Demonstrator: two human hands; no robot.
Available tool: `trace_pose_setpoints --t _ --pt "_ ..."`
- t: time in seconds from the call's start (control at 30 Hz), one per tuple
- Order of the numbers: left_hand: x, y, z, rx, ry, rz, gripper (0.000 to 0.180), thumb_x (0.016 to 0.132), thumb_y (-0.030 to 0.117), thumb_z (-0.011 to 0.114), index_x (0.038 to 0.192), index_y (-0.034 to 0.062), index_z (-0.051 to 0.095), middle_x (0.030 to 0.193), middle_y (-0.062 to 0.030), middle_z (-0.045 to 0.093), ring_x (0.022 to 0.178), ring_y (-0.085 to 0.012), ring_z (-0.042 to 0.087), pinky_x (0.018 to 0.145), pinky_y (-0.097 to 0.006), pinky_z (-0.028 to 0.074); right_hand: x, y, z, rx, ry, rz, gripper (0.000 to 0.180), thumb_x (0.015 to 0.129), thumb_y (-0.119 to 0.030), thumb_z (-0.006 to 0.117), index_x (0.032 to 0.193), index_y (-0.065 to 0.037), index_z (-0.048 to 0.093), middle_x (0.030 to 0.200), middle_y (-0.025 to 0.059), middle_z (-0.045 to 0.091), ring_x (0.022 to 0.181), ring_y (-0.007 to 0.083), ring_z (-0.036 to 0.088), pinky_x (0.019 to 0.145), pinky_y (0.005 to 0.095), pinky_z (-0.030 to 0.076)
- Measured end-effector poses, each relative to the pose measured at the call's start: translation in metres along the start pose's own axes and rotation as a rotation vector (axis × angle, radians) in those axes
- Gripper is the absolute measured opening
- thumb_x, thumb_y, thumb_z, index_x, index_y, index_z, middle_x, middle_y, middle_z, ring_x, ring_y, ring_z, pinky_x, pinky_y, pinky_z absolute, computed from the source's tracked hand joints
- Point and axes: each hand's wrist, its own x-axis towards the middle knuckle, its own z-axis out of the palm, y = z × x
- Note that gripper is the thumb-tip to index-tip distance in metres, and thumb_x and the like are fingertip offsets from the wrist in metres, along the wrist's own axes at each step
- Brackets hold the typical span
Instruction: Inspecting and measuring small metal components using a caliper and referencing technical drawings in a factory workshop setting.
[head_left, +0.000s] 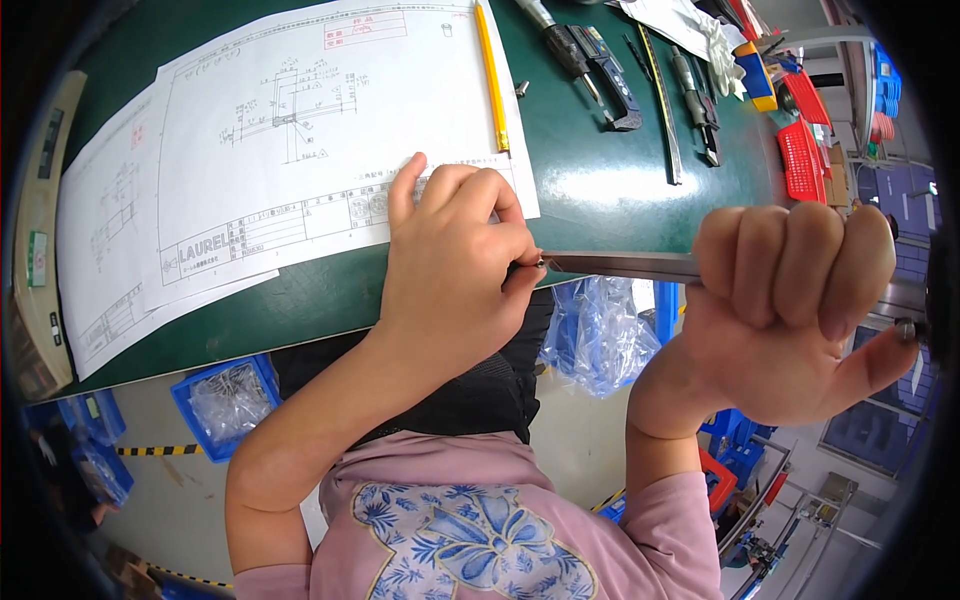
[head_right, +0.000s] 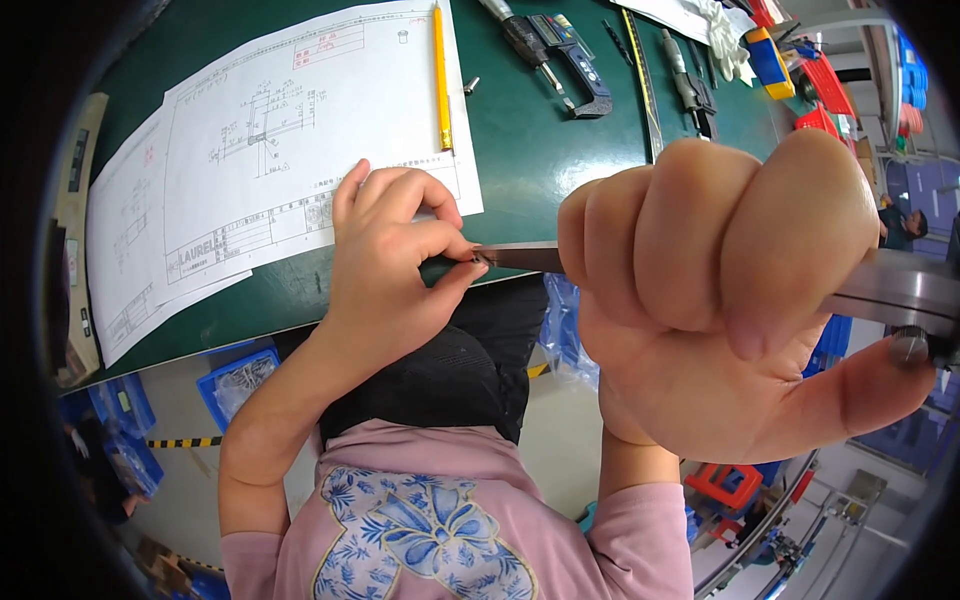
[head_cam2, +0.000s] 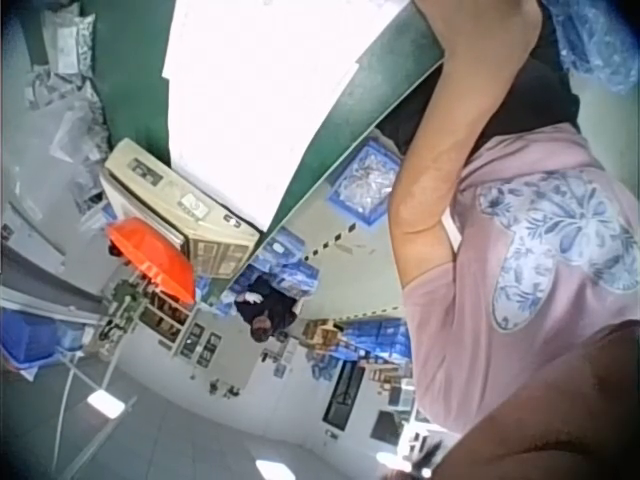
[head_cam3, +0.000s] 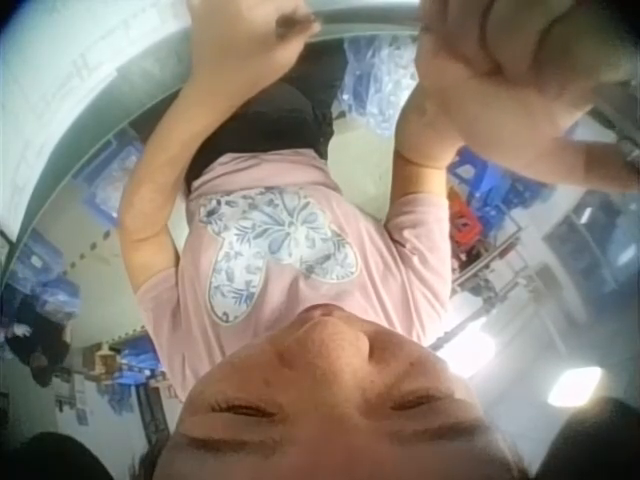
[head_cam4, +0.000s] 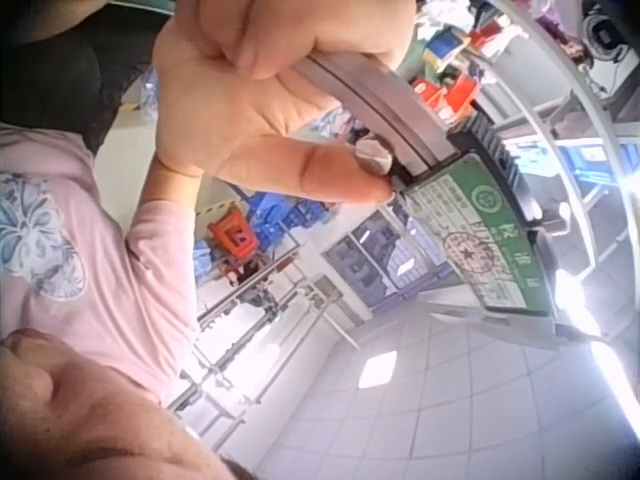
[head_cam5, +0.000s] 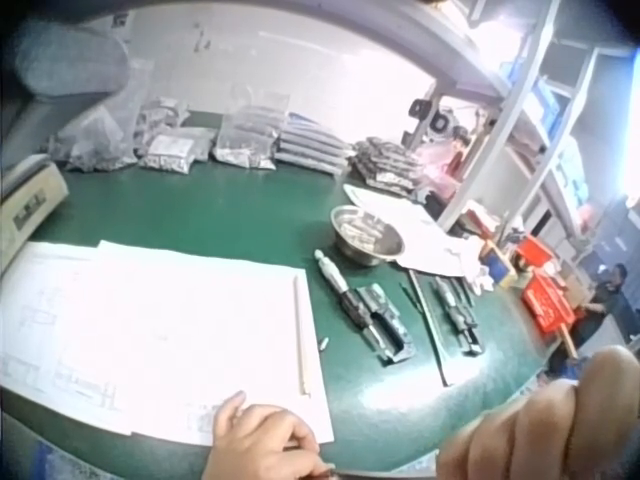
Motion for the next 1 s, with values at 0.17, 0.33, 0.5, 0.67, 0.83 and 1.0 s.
trace_pose_setpoints --t 0.17,0.33,0.5,0.67,0.83,1.0 --pt "0.000 0.000 0.000 0.000 0.013 0.009 0.014 0.056 0.007 0.069 0.054 0.0092 0.055 0.073 0.0024 0.047 0.083 -0.0181 0.046 0.092 -0.046 0.022 -0.001 0.001 -0.003 0.044 -0.016 -0.015 0.038 0.078 -0.053 0.042 0.064 -0.018 0.035 0.051 -0.0057 0.030 0.040 0.0063 0.023 0.042 0.0227 0.017" --pt "0.000 0.000 0.001 -0.001 0.014 0.011 0.015 0.056 0.006 0.069 0.054 0.0088 0.055 0.073 0.0022 0.047 0.082 -0.0184 0.046 0.092 -0.045 0.022 -0.001 0.000 0.007 0.019 0.015 -0.005 0.039 0.078 -0.054 0.041 0.064 -0.018 0.035 0.052 -0.0052 0.030 0.041 0.0068 0.022 0.044 0.0239 0.017" --pt "0.000 0.001 0.001 -0.002 0.019 0.014 0.015 0.055 0.005 0.069 0.053 0.0084 0.055 0.071 0.0019 0.047 0.081 -0.0186 0.046 0.092 -0.045 0.023 -0.002 0.002 0.000 0.013 -0.028 -0.011 0.040 0.078 -0.055 0.040 0.065 -0.018 0.035 0.053 -0.0048 0.030 0.041 0.0072 0.021 0.044 0.0245 0.017" --pt "-0.001 0.000 0.002 -0.009 0.026 0.019 0.016 0.054 0.005 0.070 0.052 0.0083 0.055 0.070 0.0018 0.045 0.080 -0.0185 0.046 0.091 -0.045 0.024 0.000 0.001 0.005 0.034 0.010 -0.015 0.040 0.078 -0.055 0.039 0.066 -0.017 0.034 0.053 -0.0044 0.030 0.041 0.0076 0.021 0.044 0.0246 0.017" --pt "0.000 0.000 0.002 -0.013 0.027 0.018 0.016 0.053 0.005 0.070 0.052 0.0084 0.055 0.069 0.0018 0.045 0.080 -0.0183 0.046 0.091 -0.045 0.025 0.000 0.000 0.000 -0.027 -0.044 -0.003 0.040 0.078 -0.055 0.039 0.066 -0.017 0.034 0.053 -0.0042 0.030 0.042 0.0078 0.021 0.044 0.0247 0.017" --pt "0.000 0.000 0.002 -0.014 0.032 0.026 0.016 0.053 0.005 0.070 0.052 0.0083 0.055 0.068 0.0016 0.045 0.079 -0.0184 0.046 0.090 -0.044 0.025 -0.001 0.001 0.001 -0.029 -0.045 -0.008 0.041 0.077 -0.056 0.039 0.067 -0.017 0.034 0.053 -0.0041 0.029 0.042 0.0077 0.021 0.044 0.0246 0.017"
